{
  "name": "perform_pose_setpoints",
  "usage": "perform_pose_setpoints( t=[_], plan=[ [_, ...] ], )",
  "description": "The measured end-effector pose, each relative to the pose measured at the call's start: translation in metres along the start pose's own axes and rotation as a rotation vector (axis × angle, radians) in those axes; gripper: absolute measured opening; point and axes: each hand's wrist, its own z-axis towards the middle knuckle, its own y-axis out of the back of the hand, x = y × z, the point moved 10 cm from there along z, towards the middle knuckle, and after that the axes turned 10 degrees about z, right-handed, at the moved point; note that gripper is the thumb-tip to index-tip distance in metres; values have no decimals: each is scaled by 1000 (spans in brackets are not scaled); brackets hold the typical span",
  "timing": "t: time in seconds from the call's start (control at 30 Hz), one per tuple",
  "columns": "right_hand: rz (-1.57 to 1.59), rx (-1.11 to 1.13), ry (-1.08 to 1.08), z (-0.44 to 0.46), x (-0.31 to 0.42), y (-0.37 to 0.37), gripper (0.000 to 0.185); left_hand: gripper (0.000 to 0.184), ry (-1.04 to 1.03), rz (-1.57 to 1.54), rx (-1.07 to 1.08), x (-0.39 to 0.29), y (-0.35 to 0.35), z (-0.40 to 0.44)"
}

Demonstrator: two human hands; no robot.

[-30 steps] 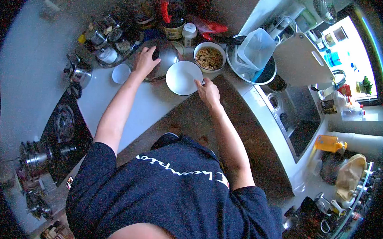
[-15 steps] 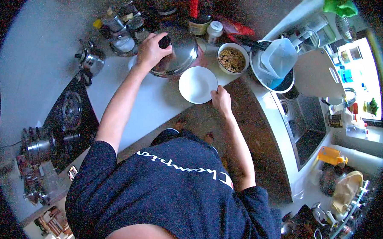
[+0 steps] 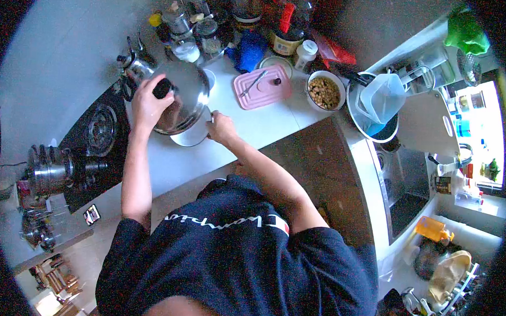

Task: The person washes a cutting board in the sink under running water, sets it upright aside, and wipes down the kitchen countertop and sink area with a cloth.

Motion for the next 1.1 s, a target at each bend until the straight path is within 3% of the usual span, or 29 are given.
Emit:
perform_pose_setpoints(
  t=[0.17, 0.23, 0.3, 0.37, 0.43, 0.5, 0.57, 0.6, 0.67, 0.77, 0.83, 0.93, 1.03, 1.1],
  plan=[
    [186, 45, -107, 21, 22, -30, 37, 45, 78, 54, -14, 38, 6, -9],
    [560, 160, -188, 24, 24, -46, 39, 45, 103, 70, -10, 46, 6, -10],
    [578, 166, -206, 29, 18, -38, 35, 46, 136, 136, 12, 54, 4, -8],
    [391, 49, 111, 47, 25, 3, 36, 46, 140, 116, 21, 61, -3, -7],
    [-163, -341, 186, 64, 28, 75, 28, 47, 143, 97, 28, 67, -11, -5],
    [-215, -528, 173, 55, 59, 126, 36, 44, 100, 130, 29, 67, -19, -3],
    [-434, -579, 194, 77, 69, 152, 55, 45, 84, 102, 39, 66, -24, -2],
    [-433, -584, 190, 85, 74, 157, 55, 45, 121, 69, 55, 69, -28, -3],
    [-629, -582, 65, 102, 74, 162, 73, 46, 146, 73, 81, 73, -37, -3],
    [-744, -532, -129, 126, 55, 163, 83, 45, 150, 63, 91, 74, -44, -2],
    [-719, -567, -95, 132, 51, 166, 73, 45, 106, 81, 82, 74, -48, 0],
    [-454, -662, 35, 125, 59, 176, 40, 43, 132, 71, 90, 77, -51, 0],
    [-241, -832, 163, 102, 81, 194, 45, 42, 123, 8, 68, 78, -54, -1],
    [-127, -925, 380, 70, 107, 194, 48, 42, 108, 31, 70, 79, -57, -2]
  ],
)
